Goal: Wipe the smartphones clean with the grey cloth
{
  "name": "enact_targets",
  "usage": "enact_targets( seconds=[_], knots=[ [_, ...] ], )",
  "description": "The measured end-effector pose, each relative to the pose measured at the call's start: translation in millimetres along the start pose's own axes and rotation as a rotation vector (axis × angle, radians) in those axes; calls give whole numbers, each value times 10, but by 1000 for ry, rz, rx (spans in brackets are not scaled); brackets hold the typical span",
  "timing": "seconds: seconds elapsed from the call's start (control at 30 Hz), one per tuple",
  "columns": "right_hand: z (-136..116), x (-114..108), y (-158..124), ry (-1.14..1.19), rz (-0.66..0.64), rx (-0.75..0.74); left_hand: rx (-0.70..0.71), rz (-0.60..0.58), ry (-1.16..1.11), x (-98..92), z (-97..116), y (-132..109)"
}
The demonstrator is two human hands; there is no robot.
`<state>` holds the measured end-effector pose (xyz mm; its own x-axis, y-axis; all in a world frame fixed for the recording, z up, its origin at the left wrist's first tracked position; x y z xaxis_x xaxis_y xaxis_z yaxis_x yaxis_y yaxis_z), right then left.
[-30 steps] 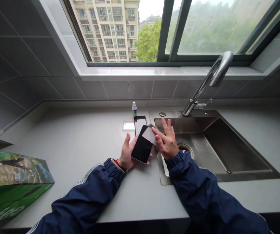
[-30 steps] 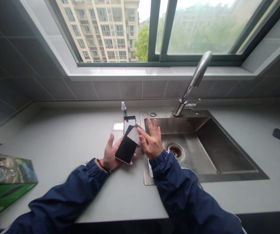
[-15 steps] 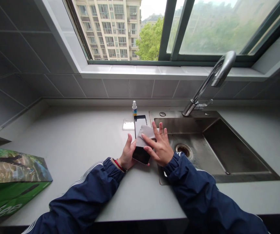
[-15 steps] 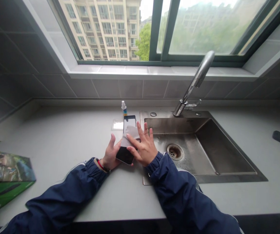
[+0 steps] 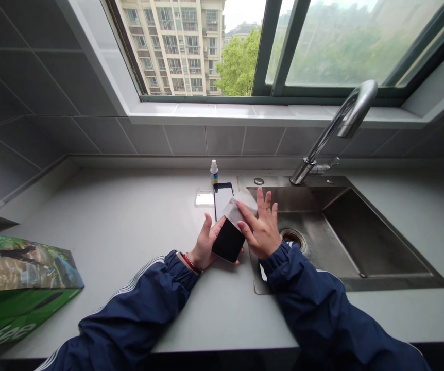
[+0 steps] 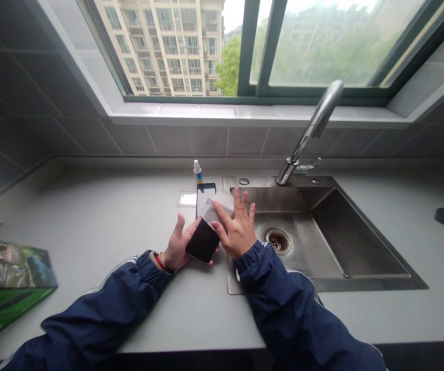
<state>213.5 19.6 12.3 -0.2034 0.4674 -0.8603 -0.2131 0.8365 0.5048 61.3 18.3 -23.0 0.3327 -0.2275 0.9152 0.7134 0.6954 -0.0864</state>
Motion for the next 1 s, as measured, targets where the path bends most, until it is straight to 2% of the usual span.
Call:
enact_targets(
  seconds=[0.07,0.23,0.37,0.43,0.67,0.83,0.9,1.0],
  knots=[
    [-10,-17,0,9,-5,-9,9,4,4,21,-2,0],
    [-124,-10,-29,43,-61,-177,10,56,-13,21,-6,12],
    [-50,7,-13,19,-45,-70,0,42,-18,16,-4,6],
    [-57,3,-15,47,-46,-74,-4,39,-19,23,-11,10],
    [-350,-72,-110,190,-92,-362,123,13,-162,82,12,59],
    [-510,-99,-186,196,-206,-528,154,72,-268,57,80,52],
    [-541,-81,-208,179,-257,-564,180,107,-268,50,116,43],
    [-539,-51,-210,156,-259,-552,196,141,-246,61,145,32]
  ],
)
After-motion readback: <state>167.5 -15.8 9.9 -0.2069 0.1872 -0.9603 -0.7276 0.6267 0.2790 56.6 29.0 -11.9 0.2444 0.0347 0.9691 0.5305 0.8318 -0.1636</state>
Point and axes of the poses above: each hand's wrist, its own y-axis towards the middle knuckle, its own x-axis out of the palm, z = x × y, the point moved 4 cm from there along y, towards the middle knuckle, and after that the axes turned 12 degrees about -y, right-handed, at the moved point
